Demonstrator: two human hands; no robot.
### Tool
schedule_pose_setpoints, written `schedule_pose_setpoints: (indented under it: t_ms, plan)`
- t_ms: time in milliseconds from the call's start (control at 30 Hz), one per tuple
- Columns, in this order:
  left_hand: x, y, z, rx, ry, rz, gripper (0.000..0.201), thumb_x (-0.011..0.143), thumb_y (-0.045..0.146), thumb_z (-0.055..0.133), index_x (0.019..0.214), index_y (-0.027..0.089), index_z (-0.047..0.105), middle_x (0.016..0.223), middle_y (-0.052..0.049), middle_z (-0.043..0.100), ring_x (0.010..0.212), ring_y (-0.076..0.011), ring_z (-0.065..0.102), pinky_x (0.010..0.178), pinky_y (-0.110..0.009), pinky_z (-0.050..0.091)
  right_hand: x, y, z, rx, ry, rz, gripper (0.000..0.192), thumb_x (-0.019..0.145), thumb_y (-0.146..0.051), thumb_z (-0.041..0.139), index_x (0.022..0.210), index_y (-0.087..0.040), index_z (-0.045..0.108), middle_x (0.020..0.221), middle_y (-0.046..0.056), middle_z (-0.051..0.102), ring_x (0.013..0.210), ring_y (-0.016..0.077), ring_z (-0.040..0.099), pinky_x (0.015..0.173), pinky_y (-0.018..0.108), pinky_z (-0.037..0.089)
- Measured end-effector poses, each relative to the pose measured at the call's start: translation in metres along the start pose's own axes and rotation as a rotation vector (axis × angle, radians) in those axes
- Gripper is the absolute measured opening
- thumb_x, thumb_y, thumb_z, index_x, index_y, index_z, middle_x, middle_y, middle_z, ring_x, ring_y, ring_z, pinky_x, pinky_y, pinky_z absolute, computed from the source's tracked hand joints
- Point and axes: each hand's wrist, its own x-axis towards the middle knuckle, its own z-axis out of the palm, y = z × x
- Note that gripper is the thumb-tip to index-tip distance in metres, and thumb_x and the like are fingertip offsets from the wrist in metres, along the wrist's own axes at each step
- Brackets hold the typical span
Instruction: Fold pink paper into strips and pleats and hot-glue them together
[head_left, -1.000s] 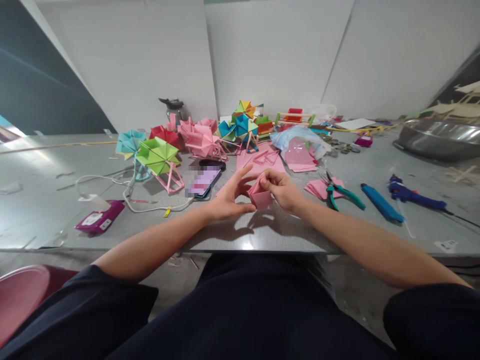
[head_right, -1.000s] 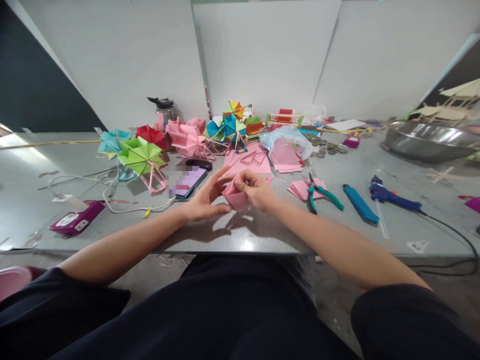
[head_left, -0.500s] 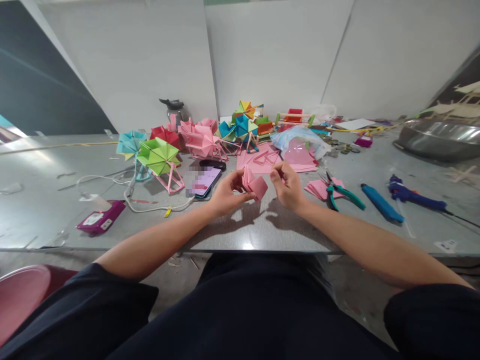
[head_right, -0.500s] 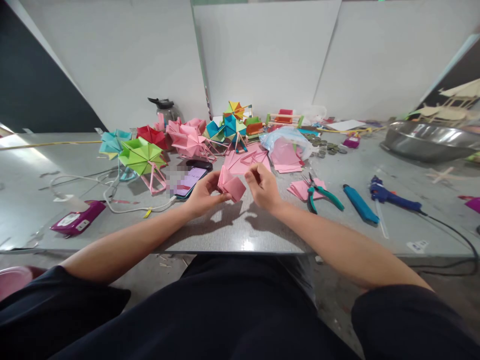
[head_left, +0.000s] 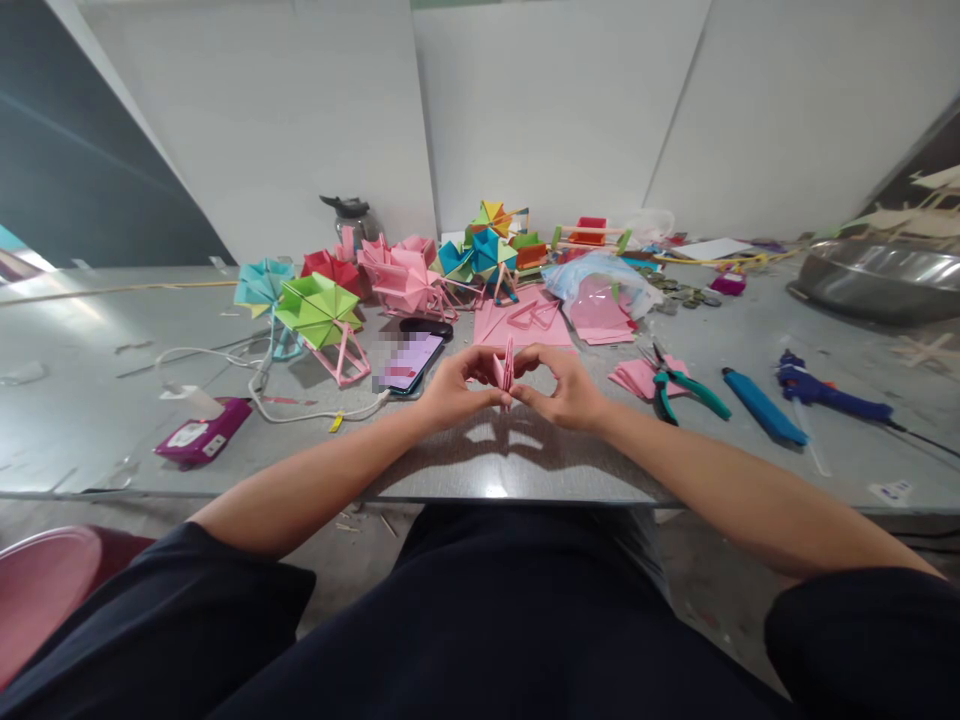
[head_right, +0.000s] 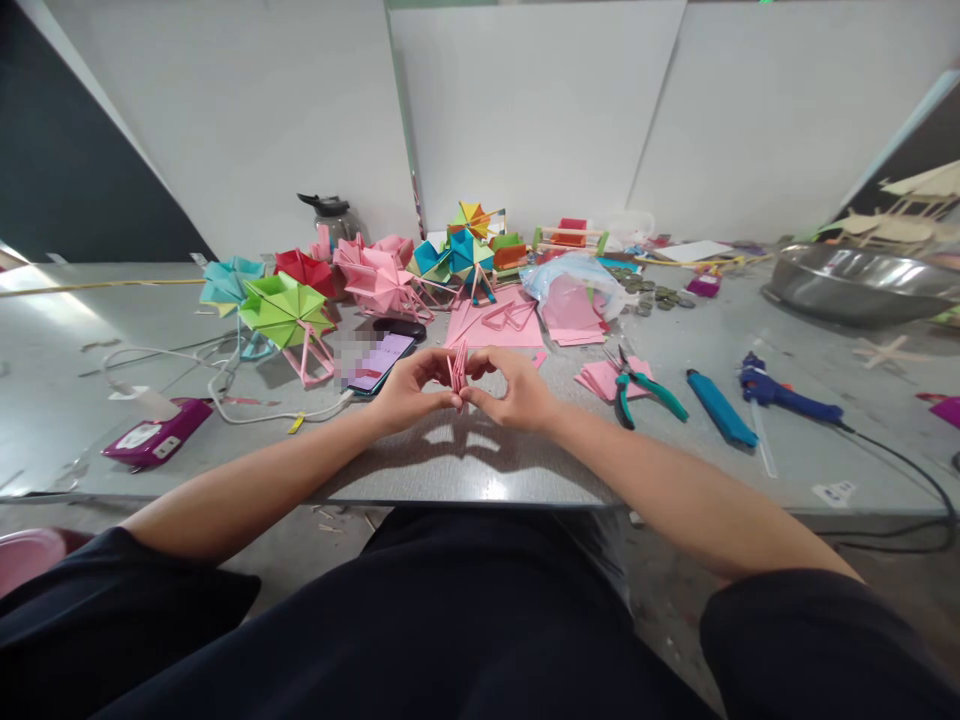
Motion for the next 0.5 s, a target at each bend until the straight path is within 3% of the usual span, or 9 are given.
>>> schedule_pose_setpoints:
  t_ms: [200, 367, 500]
  plan:
    - [0.0002, -0.002, -0.0012, -0.02, 0.047, -0.018, 0.06, 0.068, 0.028, 0.101, 0.116, 0.017, 0.068, 0.092, -0.003, 0.078, 0.079, -0.0163, 0.072, 0.083, -0.035, 0.057, -0.0046, -0.0031, -0.0003, -0.038, 0.044, -0.02, 0.022, 0.087, -0.033, 0.073, 0.109, -0.028, 0.07, 0.103, 0.008, 0.078, 0.091, 0.0271, 0.071, 0.09, 0.048, 0.059]
    - [0.0017, -0.0052, -0.0032, -0.054, 0.001, -0.017, 0.062, 0.071, 0.036, 0.1, 0.117, 0.018, 0.064, 0.085, -0.001, 0.074, 0.077, -0.0171, 0.072, 0.081, -0.034, 0.056, -0.0063, -0.0009, 0.0012, -0.103, 0.139, 0.014, 0.024, 0.086, -0.033, 0.071, 0.11, -0.028, 0.07, 0.099, 0.008, 0.077, 0.085, 0.0263, 0.069, 0.082, 0.045, 0.058]
    - [0.0009, -0.0055, -0.0057, -0.049, 0.023, 0.003, 0.056, 0.076, 0.039, 0.096, 0.118, 0.018, 0.065, 0.093, -0.002, 0.072, 0.083, -0.0164, 0.069, 0.083, -0.033, 0.055, -0.0049, 0.0022, 0.0033, -0.118, 0.207, 0.029, 0.025, 0.086, -0.033, 0.071, 0.11, -0.026, 0.069, 0.094, 0.007, 0.075, 0.079, 0.0237, 0.066, 0.078, 0.042, 0.056]
